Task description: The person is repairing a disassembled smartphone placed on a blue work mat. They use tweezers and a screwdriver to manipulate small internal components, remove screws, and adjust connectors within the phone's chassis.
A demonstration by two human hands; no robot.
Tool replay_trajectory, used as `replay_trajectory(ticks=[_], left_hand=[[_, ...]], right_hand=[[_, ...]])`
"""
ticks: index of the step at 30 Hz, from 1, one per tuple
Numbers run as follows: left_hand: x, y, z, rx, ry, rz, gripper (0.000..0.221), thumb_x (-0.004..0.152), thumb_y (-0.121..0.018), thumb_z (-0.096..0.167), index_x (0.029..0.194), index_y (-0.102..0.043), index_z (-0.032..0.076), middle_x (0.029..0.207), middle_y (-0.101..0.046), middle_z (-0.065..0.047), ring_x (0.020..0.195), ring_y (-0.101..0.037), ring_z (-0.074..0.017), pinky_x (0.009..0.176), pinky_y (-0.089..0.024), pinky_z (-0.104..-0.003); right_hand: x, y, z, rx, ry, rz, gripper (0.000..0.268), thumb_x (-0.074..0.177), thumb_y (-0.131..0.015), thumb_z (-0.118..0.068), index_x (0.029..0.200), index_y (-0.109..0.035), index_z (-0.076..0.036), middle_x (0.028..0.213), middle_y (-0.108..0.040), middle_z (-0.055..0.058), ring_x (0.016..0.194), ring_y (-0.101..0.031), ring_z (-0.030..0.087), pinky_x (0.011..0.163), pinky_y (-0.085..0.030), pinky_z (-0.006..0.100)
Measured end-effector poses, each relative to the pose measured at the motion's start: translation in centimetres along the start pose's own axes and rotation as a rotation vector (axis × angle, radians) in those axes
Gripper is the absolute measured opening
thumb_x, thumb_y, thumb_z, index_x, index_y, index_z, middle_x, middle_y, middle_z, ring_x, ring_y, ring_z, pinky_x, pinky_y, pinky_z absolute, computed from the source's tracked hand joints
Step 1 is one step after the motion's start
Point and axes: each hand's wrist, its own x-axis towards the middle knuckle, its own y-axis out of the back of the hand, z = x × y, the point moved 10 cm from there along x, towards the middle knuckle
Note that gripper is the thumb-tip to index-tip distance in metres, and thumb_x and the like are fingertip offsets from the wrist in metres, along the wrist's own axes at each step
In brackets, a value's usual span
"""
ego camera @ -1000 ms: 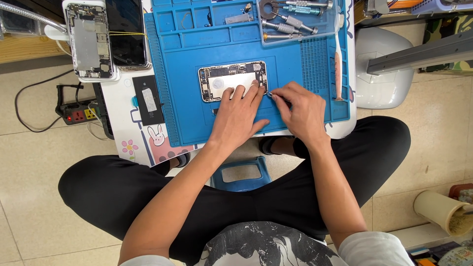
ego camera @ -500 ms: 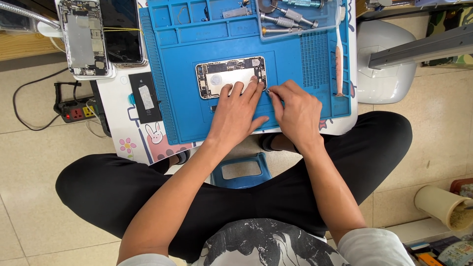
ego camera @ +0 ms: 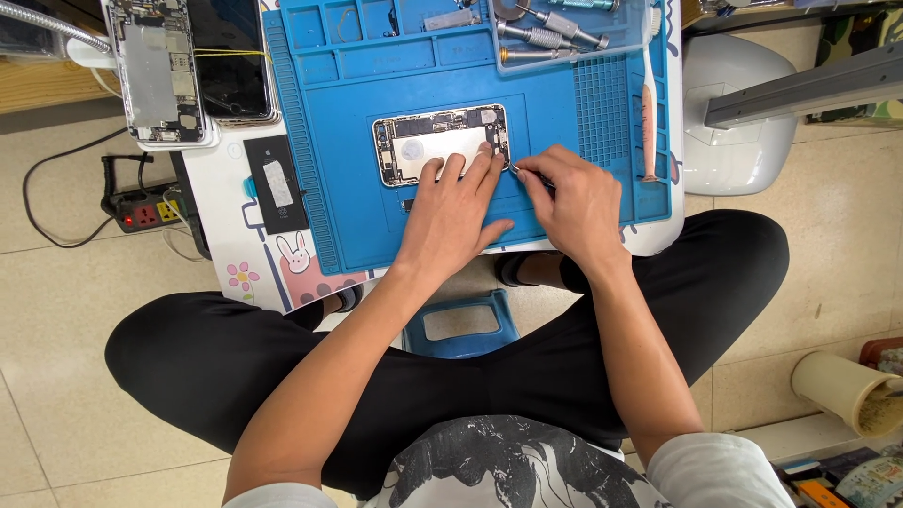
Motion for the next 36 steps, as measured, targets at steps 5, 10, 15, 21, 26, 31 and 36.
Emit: replay_trajectory(ticks=[5,10,15,21,26,31,36], left_hand=[[0.0,0.1,0.0,-0.003,0.002,0.0,0.077,0.097,-0.069,0.055,0.153,-0.054,0.004,0.15,-0.053,-0.016,0.119,-0.052,-0.0282,0.111,-0.039,-0.053],[0.1,0.1,0.0,0.018,-0.006,0.009,0.078,0.097,-0.07,0.056,0.153,-0.053,0.004,0.151,-0.052,-0.016,0.119,-0.052,-0.0281,0.111,-0.039,-0.053],[0.0,0.1,0.1,0.02,-0.007,0.006,0.078,0.097,-0.07,0.056,0.153,-0.054,0.003,0.15,-0.053,-0.016,0.119,-0.052,-0.0282,0.11,-0.039,-0.053],[0.0,0.0,-0.1,0.039,-0.01,0.039,0.08,0.096,-0.071,0.057,0.152,-0.054,0.003,0.15,-0.052,-0.015,0.119,-0.052,-0.0281,0.11,-0.04,-0.052],[-0.3,-0.6,-0.4,0.071,-0.002,0.094,0.085,0.092,-0.072,0.06,0.152,-0.054,0.004,0.149,-0.053,-0.014,0.121,-0.054,-0.0287,0.111,-0.042,-0.053],[-0.3,-0.8,-0.3,-0.029,-0.015,0.069,0.078,0.097,-0.067,0.056,0.153,-0.053,0.004,0.149,-0.053,-0.015,0.121,-0.053,-0.0276,0.113,-0.04,-0.055],[-0.3,-0.5,0.0,0.049,-0.018,0.082,0.082,0.093,-0.072,0.058,0.152,-0.055,0.003,0.15,-0.053,-0.014,0.122,-0.054,-0.0292,0.111,-0.043,-0.054]], right_hand=[[0.3,0.2,-0.1,0.001,0.011,-0.019,0.01,0.105,-0.072,-0.02,0.102,-0.082,-0.02,0.084,-0.071,-0.005,0.07,-0.071,0.022,0.06,-0.054,0.036],[0.3,0.0,0.1,0.0,0.017,-0.024,0.009,0.103,-0.073,-0.021,0.102,-0.082,-0.021,0.084,-0.071,-0.005,0.068,-0.07,0.022,0.06,-0.054,0.035],[0.3,0.2,-0.1,0.005,0.04,-0.024,0.01,0.104,-0.073,-0.018,0.102,-0.082,-0.02,0.084,-0.071,-0.005,0.067,-0.069,0.021,0.059,-0.052,0.034],[0.4,0.0,-0.1,-0.009,0.03,-0.039,0.008,0.104,-0.073,-0.021,0.102,-0.082,-0.022,0.085,-0.071,-0.007,0.069,-0.07,0.021,0.061,-0.054,0.035],[0.5,0.4,-1.2,-0.024,0.05,-0.051,0.01,0.106,-0.072,-0.022,0.103,-0.082,-0.021,0.084,-0.071,-0.005,0.071,-0.071,0.023,0.061,-0.054,0.037],[-0.1,0.2,-1.2,-0.128,0.06,-0.03,0.009,0.106,-0.072,-0.025,0.105,-0.081,-0.023,0.086,-0.071,-0.008,0.075,-0.073,0.019,0.065,-0.056,0.033],[-0.5,0.1,-0.8,-0.083,0.055,0.012,0.01,0.107,-0.071,-0.025,0.105,-0.08,-0.022,0.085,-0.069,-0.006,0.075,-0.073,0.023,0.062,-0.056,0.037]])
